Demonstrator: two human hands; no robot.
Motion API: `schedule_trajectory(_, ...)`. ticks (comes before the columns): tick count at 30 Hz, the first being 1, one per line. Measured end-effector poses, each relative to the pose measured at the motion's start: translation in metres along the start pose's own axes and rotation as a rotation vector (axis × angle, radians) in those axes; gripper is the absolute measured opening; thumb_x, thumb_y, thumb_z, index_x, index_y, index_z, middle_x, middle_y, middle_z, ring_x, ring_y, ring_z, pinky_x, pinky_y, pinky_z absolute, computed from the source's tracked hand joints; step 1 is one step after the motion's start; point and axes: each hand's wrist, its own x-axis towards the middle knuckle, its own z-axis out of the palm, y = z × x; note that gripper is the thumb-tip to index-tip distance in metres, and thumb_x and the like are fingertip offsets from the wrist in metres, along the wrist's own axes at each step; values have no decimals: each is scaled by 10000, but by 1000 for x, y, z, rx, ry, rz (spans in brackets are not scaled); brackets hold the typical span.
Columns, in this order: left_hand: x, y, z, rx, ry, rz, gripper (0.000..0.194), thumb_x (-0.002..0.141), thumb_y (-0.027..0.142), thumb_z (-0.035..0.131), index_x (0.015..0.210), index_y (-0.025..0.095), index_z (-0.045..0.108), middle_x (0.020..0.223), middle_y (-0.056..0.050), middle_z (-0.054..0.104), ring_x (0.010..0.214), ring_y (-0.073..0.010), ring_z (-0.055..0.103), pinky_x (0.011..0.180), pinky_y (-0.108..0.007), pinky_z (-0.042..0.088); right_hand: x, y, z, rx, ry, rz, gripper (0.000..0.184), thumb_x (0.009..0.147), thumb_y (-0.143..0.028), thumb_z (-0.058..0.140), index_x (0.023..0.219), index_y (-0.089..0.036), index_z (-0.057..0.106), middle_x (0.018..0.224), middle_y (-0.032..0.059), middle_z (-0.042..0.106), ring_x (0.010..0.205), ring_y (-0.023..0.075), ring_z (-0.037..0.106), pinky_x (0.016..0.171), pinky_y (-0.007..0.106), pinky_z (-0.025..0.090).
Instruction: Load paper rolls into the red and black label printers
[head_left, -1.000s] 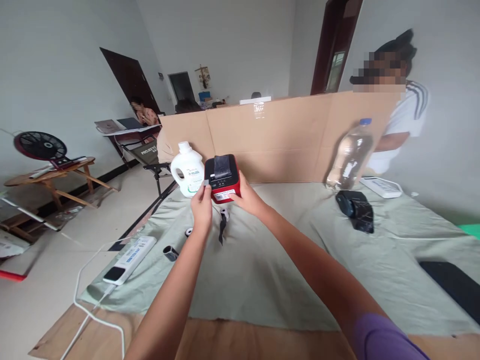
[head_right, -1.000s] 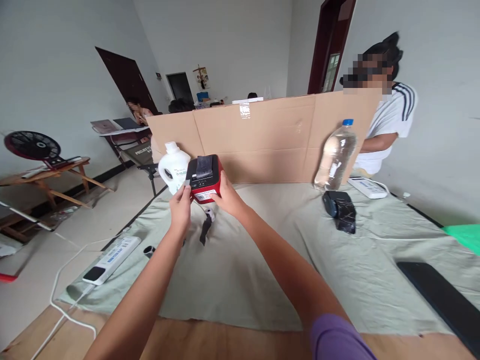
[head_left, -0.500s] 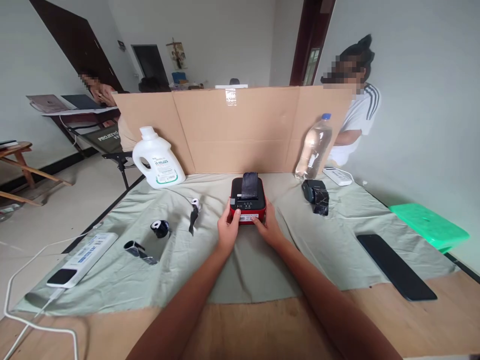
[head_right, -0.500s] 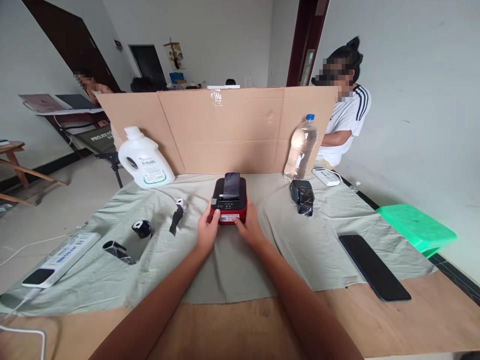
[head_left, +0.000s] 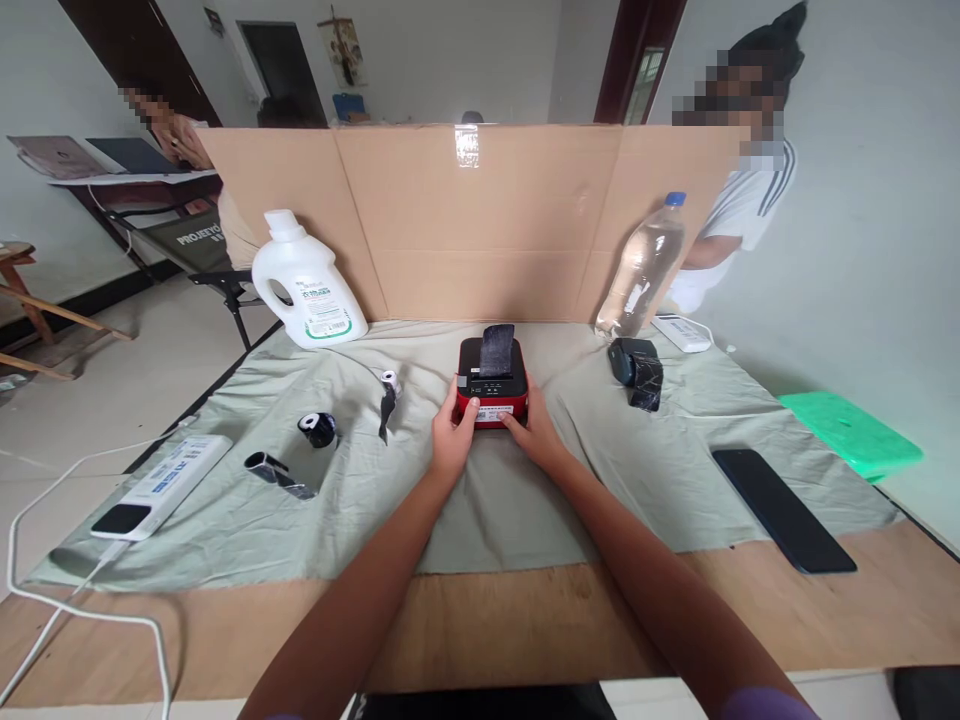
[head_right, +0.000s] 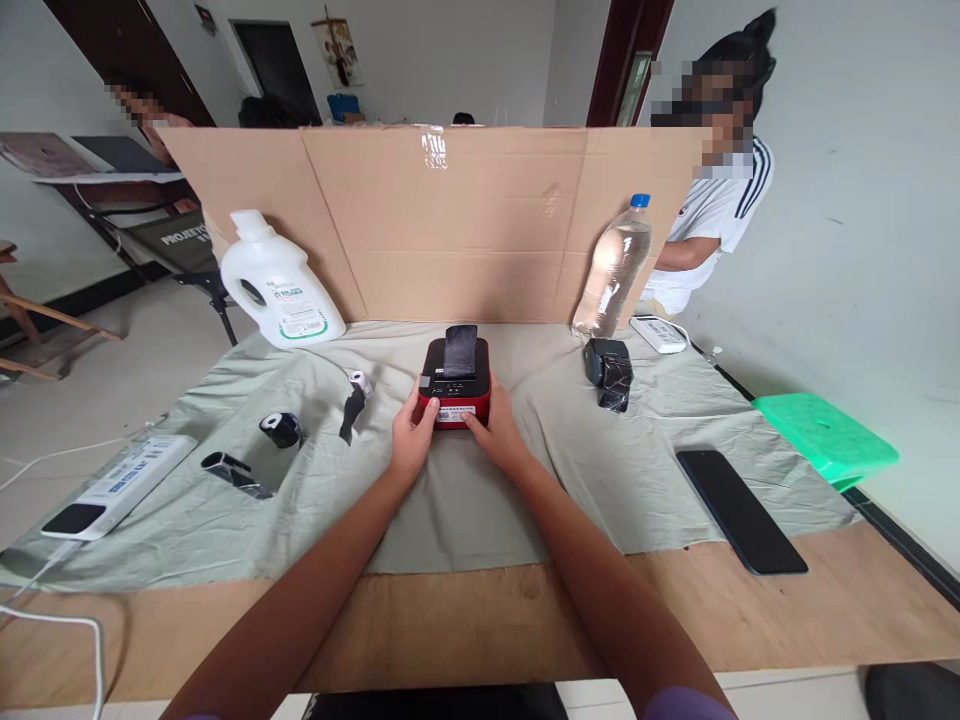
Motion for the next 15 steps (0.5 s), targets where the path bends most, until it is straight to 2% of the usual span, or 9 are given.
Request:
schedule_trajectory(5, 0, -6, -1, 10, 30, -16, 566, 945, 467, 582, 1465, 262, 494, 1510, -45, 512, 1421, -238, 453, 1212, -392, 351, -2, 2, 1, 16, -1, 39, 878, 910, -455, 596, 1604, -245, 101, 1618, 122, 303, 1498, 284, 292, 1230, 508, 285)
schedule_trajectory(9, 3, -14, -4, 12, 29, -20, 515, 937, 473, 586, 1399, 254, 526, 1461, -75, 549, 1341, -247, 531, 1157, -412, 415, -1, -2, 0, 41, 11, 34, 883, 905, -441, 609, 1607, -255, 107, 1634, 107, 276, 1509, 272, 279, 1244, 484, 273)
schedule_trajectory(15, 10, -17, -6, 64, -8, 8, 400, 944, 454, 550, 1280, 241, 509, 1302, -86, 605, 1190, -210, 596, 1039, -372, 482, 2, -3, -1, 103, 45, 78, 857, 845, -423, 693, 1558, -271, 244, 1578, 120, 369, 1421, 293, 420, 1143, 499, 422)
